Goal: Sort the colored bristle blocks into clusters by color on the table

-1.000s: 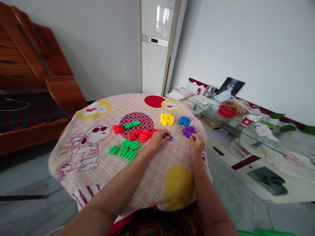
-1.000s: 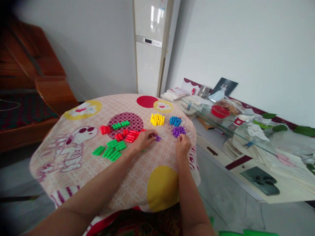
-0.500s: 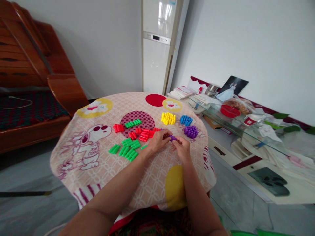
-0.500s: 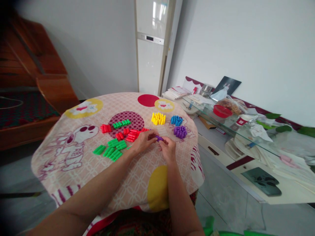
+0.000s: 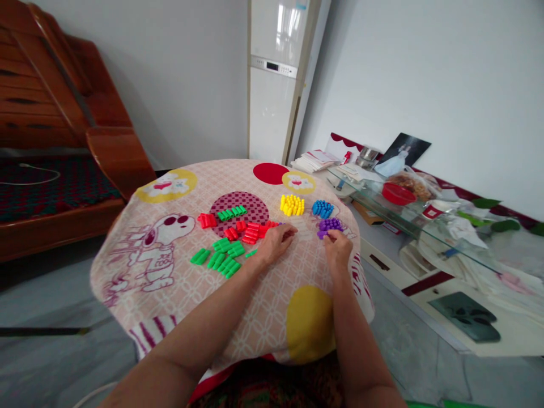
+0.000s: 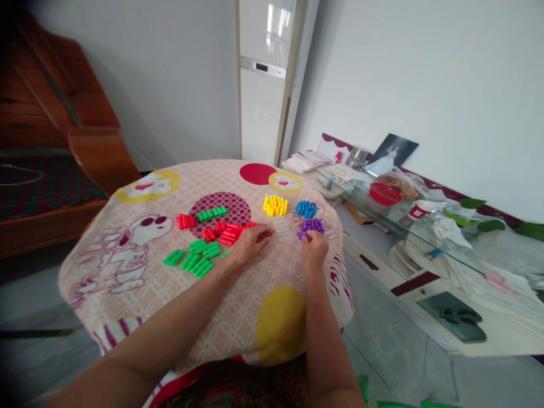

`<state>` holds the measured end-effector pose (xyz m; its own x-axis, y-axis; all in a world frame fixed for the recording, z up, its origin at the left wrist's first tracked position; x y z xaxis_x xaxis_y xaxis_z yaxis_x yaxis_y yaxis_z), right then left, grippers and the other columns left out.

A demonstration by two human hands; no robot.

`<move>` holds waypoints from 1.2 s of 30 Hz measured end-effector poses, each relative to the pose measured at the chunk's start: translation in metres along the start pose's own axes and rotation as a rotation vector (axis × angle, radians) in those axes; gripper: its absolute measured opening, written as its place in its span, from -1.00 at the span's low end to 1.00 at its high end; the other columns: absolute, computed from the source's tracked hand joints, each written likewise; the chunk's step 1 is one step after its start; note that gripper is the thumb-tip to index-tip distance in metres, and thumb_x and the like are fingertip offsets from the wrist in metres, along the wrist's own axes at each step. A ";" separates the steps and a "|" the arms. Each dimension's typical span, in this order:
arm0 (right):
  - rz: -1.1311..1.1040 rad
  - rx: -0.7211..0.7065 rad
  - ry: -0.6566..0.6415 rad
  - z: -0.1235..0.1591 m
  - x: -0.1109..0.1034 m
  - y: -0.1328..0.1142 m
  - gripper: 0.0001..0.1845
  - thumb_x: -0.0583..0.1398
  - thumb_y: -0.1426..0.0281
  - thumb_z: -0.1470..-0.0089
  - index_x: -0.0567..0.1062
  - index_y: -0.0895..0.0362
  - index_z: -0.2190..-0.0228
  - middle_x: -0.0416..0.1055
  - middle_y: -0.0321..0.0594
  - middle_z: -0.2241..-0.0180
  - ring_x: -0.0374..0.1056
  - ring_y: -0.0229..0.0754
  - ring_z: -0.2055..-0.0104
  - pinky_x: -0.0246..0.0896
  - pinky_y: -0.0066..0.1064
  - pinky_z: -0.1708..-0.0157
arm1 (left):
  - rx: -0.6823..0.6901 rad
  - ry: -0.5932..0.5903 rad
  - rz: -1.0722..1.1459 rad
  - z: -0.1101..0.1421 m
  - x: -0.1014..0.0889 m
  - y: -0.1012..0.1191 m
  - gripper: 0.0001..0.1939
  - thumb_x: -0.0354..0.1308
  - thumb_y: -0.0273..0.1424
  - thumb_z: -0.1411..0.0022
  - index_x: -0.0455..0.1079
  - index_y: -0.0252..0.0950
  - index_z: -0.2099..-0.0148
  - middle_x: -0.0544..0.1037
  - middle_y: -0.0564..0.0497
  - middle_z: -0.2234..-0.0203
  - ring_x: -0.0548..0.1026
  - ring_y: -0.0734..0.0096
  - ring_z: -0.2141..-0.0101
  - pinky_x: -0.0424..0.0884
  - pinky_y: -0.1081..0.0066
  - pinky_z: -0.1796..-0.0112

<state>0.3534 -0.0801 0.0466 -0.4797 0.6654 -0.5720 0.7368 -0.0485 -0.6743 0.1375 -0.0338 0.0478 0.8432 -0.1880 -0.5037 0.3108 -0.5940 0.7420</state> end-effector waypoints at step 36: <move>-0.039 -0.105 -0.414 -0.002 0.101 -0.076 -0.74 0.23 0.45 0.08 0.64 0.09 0.29 0.61 -0.21 0.30 0.48 -0.09 0.20 0.33 -0.29 0.11 | -0.305 0.447 -0.192 0.003 -0.076 -0.045 -0.71 0.04 -0.51 -0.17 0.58 -0.29 0.17 0.67 -0.06 0.26 0.58 0.29 0.28 0.47 0.38 0.16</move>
<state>0.2501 -0.0080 0.0415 -0.6434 0.3091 -0.7004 0.7483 0.0610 -0.6605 0.0578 0.0048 0.0516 0.8422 0.2892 -0.4550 0.5331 -0.3200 0.7832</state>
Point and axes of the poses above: each hand's wrist, its own z-axis away from the middle knuckle, its own x-axis out of the palm, y = z × x, the point moved 5 cm from there along -z, towards the middle knuckle
